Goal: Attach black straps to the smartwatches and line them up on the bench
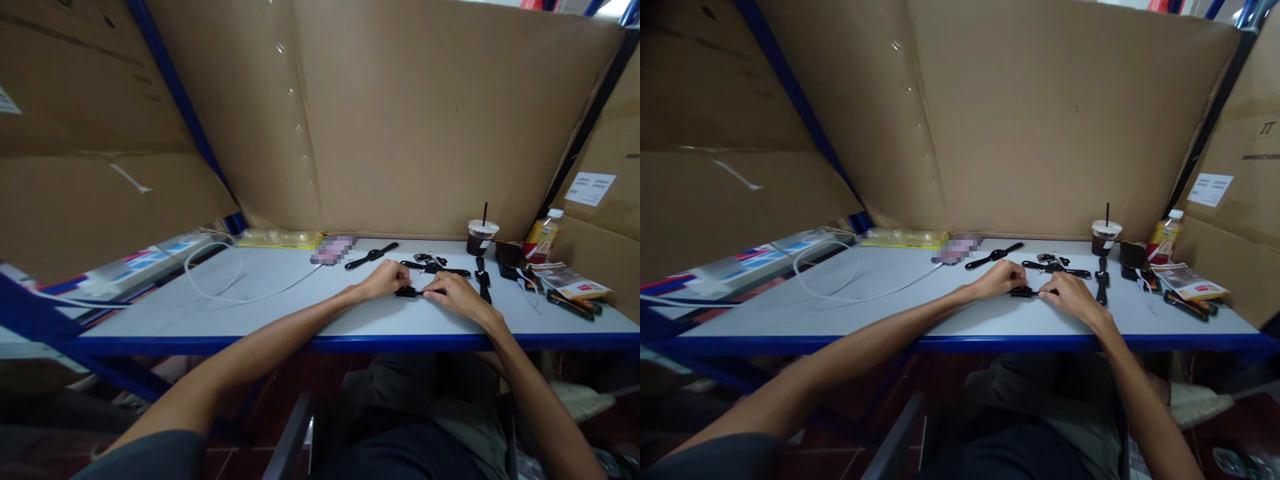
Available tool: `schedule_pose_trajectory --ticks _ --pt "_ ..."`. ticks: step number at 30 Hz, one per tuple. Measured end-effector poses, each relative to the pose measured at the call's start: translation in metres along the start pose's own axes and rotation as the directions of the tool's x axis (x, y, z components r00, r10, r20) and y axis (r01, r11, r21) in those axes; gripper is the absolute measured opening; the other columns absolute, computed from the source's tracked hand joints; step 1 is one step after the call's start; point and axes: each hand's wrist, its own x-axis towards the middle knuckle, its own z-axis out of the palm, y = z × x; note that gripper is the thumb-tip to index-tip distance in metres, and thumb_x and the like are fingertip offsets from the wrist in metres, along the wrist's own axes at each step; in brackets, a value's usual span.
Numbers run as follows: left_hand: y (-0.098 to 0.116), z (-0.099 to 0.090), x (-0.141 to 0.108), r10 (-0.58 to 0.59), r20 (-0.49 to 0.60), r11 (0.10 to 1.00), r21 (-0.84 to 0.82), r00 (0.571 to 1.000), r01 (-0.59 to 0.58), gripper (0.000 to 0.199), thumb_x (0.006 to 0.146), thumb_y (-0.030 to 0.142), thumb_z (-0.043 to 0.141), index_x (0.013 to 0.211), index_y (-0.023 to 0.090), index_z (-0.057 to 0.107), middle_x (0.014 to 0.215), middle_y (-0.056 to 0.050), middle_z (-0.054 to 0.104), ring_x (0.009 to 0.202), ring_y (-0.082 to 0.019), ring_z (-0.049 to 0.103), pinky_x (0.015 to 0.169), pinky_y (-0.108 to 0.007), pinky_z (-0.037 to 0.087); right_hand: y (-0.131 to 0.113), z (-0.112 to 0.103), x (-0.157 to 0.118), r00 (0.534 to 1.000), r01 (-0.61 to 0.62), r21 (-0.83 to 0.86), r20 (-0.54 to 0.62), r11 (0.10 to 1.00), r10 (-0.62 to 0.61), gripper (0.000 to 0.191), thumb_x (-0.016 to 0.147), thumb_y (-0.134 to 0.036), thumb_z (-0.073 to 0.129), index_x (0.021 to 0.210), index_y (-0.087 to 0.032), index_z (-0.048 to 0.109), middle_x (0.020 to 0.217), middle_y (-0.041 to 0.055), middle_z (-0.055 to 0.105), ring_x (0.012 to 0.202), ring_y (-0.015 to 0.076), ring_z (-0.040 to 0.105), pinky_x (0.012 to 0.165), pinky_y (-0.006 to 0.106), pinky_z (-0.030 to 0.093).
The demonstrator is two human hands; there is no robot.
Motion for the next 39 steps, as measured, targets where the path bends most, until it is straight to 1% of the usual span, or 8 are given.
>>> schedule_pose_trajectory --ticks 6,13,19,24,29,33,36,39 --pt "-0.008 -0.002 0.001 0.031 0.064 0.995 -0.096 0.997 -0.025 0.024 0.084 0.032 0.063 0.080 0.013 0.078 0.061 0.000 0.063 0.056 -0.009 0.047 0.057 -0.024 0.034 -0.001 0.000 -0.001 1.000 0.001 0.000 0.001 1.000 -0.001 0.025 0.096 -0.032 0.062 0.113 -0.029 0.080 0.091 0.0052 0.069 0.088 0.0202 0.063 0.079 0.030 0.043" --pt "-0.005 -0.007 -0.001 0.091 0.161 0.986 -0.152 0.983 -0.067 0.022 0.086 0.029 0.063 0.086 0.014 0.079 0.080 -0.005 0.075 0.069 -0.013 0.061 0.066 -0.025 0.043 -0.001 0.001 -0.001 1.000 -0.005 -0.012 -0.002 1.000 0.005 0.024 0.096 -0.032 0.061 0.110 -0.029 0.081 0.091 0.0047 0.068 0.087 0.0204 0.062 0.078 0.030 0.043" --pt "-0.003 -0.010 -0.001 0.147 0.125 0.985 -0.104 0.981 -0.134 0.014 0.085 0.021 0.065 0.084 0.017 0.079 0.085 -0.006 0.076 0.078 -0.016 0.066 0.074 -0.027 0.047 -0.003 -0.002 -0.001 1.000 -0.013 -0.016 0.000 1.000 0.013 0.024 0.097 -0.032 0.060 0.109 -0.028 0.081 0.090 0.0046 0.067 0.087 0.0201 0.063 0.078 0.029 0.042" --pt "-0.003 -0.011 0.000 0.174 0.151 0.981 -0.110 0.973 -0.158 0.013 0.086 0.020 0.065 0.086 0.018 0.078 0.090 -0.006 0.076 0.082 -0.016 0.067 0.078 -0.029 0.048 -0.003 -0.001 0.000 1.000 -0.010 -0.025 -0.001 1.000 0.010 0.024 0.097 -0.032 0.061 0.111 -0.029 0.081 0.091 0.0051 0.068 0.088 0.0204 0.063 0.078 0.029 0.042" --pt "0.000 -0.013 -0.002 0.113 0.049 0.993 -0.030 0.992 -0.112 0.020 0.092 0.022 0.058 0.100 0.015 0.074 0.089 -0.005 0.075 0.077 -0.015 0.064 0.070 -0.026 0.044 -0.003 0.000 -0.001 1.000 -0.008 -0.022 -0.004 1.000 0.008 0.024 0.096 -0.031 0.062 0.110 -0.028 0.081 0.097 0.0061 0.071 0.090 0.0211 0.064 0.081 0.031 0.045" --pt "0.007 -0.015 -0.006 0.055 -0.010 0.995 0.086 0.998 -0.054 0.021 0.094 0.032 0.058 0.084 0.015 0.066 0.068 0.000 0.064 0.061 -0.012 0.055 0.062 -0.025 0.037 -0.003 -0.001 0.000 1.000 -0.018 -0.017 0.002 1.000 0.018 0.025 0.095 -0.031 0.062 0.112 -0.027 0.080 0.099 0.0066 0.072 0.092 0.0220 0.065 0.083 0.032 0.046" --pt "0.010 -0.013 -0.009 0.020 -0.021 0.976 0.216 1.000 -0.016 0.027 0.090 0.041 0.065 0.078 0.017 0.061 0.064 0.000 0.060 0.057 -0.012 0.049 0.058 -0.026 0.031 -0.005 -0.002 0.000 1.000 -0.017 -0.019 0.005 1.000 0.017 0.025 0.095 -0.031 0.063 0.112 -0.026 0.080 0.099 0.0069 0.072 0.091 0.0223 0.065 0.083 0.032 0.046" --pt "0.011 -0.011 -0.011 0.041 -0.024 0.934 0.356 0.999 -0.029 0.032 0.085 0.045 0.071 0.076 0.018 0.059 0.065 -0.001 0.059 0.058 -0.013 0.046 0.058 -0.028 0.028 -0.006 -0.002 0.000 1.000 -0.022 -0.020 0.007 1.000 0.022 0.024 0.095 -0.031 0.064 0.111 -0.026 0.081 0.097 0.0068 0.072 0.091 0.0223 0.065 0.082 0.032 0.046"
